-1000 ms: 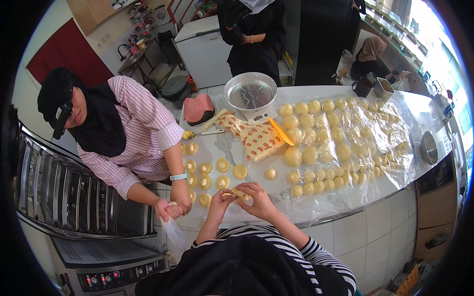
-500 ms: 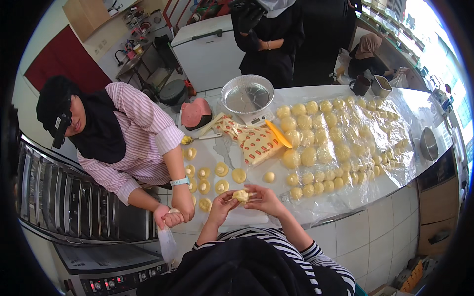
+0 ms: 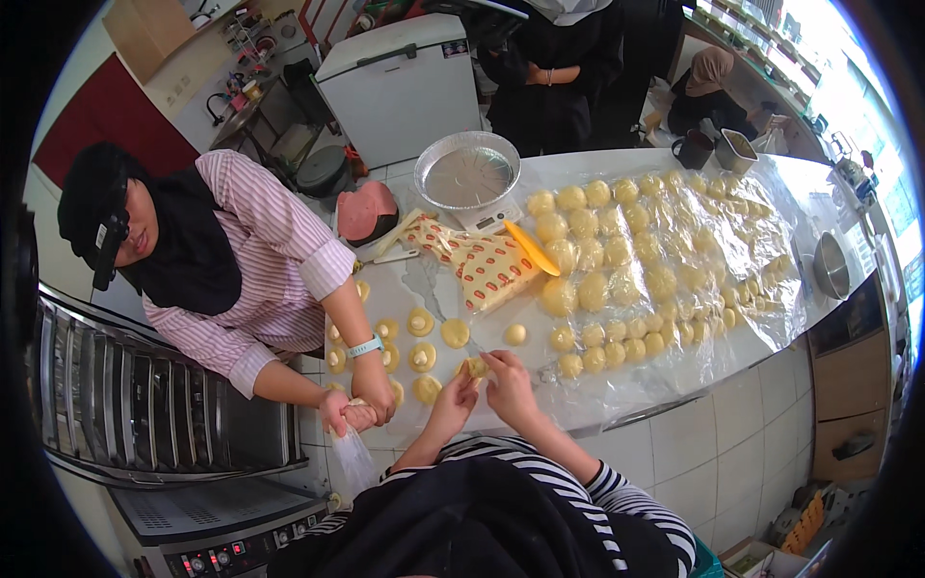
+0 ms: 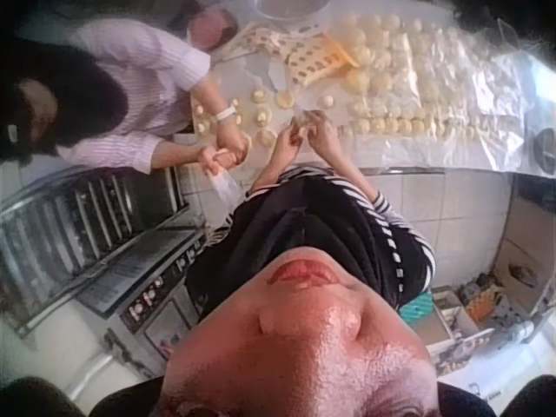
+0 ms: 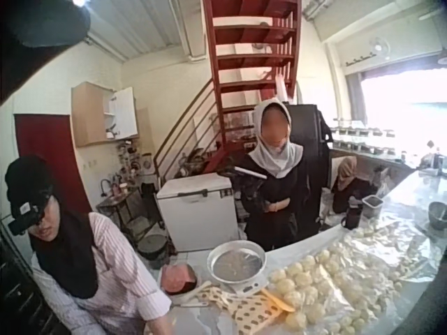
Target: Flattening and filling dough balls with a white cream filling using a piping bag.
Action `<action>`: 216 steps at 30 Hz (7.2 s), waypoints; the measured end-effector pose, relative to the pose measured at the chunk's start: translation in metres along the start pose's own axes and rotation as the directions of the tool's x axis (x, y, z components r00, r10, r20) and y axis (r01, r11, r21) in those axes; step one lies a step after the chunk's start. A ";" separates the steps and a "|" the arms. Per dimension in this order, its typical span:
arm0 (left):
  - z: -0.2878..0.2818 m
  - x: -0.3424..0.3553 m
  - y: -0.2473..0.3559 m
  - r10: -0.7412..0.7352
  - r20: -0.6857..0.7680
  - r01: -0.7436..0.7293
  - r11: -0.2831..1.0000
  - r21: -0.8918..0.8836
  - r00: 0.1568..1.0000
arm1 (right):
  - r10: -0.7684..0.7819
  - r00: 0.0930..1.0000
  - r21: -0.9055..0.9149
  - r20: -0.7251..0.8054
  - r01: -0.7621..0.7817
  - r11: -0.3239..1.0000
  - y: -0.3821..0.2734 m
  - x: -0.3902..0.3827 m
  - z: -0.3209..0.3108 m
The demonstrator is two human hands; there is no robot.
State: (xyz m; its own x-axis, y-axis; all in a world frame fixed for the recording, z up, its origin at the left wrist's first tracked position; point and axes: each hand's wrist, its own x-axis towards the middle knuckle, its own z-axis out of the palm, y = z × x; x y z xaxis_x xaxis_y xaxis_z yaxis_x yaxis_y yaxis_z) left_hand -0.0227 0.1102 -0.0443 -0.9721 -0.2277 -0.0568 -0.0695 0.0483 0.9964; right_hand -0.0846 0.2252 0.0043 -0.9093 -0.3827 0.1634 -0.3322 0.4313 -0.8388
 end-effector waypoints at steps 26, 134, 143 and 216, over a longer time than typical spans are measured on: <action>-0.023 0.015 0.040 -0.218 0.041 0.217 0.906 -0.363 0.975 | 0.241 0.934 0.499 0.263 -0.345 0.795 0.016 0.013 -0.036; -0.021 0.008 0.025 -0.286 0.428 0.515 0.517 -0.684 0.857 | -0.154 0.971 0.104 0.185 0.137 0.985 -0.013 0.018 -0.033; -0.018 0.008 0.012 -0.303 0.338 0.452 0.534 -0.714 0.891 | -0.036 0.972 0.065 0.231 0.021 0.998 0.000 0.006 -0.029; -0.007 0.007 0.005 -0.315 0.687 0.755 0.240 -0.610 0.655 | -0.202 0.948 -0.006 0.244 0.210 0.978 0.006 -0.018 -0.057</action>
State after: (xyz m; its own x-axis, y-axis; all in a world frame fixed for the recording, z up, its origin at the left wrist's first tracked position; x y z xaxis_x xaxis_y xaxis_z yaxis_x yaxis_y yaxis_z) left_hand -0.0284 0.1018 -0.0396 -0.7685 0.5038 -0.3943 -0.6142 -0.7536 0.2342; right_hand -0.0842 0.2815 0.0254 -0.7341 -0.6495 0.1982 -0.5175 0.3461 -0.7825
